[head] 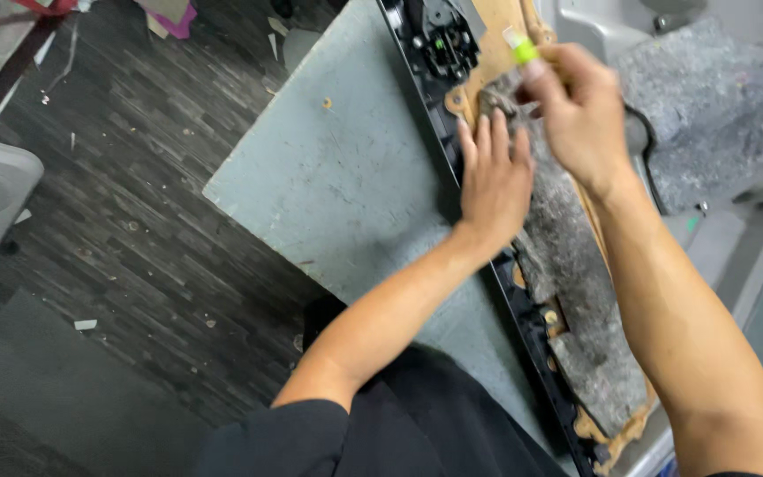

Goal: The person uses a green utility knife to trim excess carpet and adhesive from the edges of a car door panel. They carefully cut along the contours of the panel, removing material to fit the trim.

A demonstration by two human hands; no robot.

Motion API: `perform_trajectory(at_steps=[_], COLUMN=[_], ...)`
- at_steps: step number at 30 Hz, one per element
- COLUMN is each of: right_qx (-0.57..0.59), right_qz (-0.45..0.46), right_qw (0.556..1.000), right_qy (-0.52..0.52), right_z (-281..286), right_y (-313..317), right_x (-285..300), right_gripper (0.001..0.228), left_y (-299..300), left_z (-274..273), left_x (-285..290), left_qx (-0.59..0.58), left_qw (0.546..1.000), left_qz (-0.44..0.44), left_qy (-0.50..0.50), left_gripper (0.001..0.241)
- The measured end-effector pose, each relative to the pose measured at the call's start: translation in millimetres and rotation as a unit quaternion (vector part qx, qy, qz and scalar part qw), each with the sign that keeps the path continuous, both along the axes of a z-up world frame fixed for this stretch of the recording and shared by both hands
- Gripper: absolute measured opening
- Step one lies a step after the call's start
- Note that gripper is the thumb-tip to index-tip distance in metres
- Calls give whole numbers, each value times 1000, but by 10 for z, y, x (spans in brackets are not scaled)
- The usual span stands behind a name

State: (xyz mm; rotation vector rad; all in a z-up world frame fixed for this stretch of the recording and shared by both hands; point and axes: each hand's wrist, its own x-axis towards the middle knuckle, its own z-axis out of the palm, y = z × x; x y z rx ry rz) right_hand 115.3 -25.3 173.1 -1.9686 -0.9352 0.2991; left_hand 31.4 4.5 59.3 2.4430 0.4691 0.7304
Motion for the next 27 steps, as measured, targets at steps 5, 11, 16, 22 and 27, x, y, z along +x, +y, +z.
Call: perform_trajectory(at_steps=[5,11,16,22,27], right_qx=[-183,-254,-159,-151,-210], right_qz=[21,47,76,31,36], right_qw=[982,960,950,921,908], right_qy=[-37,-111,-258,-357,-360], right_z=[-270,-336,-474,-634,-584], right_y=[232,70,-101,-177,-237], right_x=[107,218,-90,-219,-30], right_gripper=[26,33,31,33,33], left_y=[-42,400,892,624,550], left_z=[56,130,-156,-653,-749], left_x=[-145,-719,-337,11,159], left_qx=[16,-267,-473,-726,-731], left_qw=[999,943,846,624,602], left_qz=[-18,-3,170,-18,-31], left_qy=[-27,-200,-178,-288,-318], left_gripper=[40,18,76,50,47])
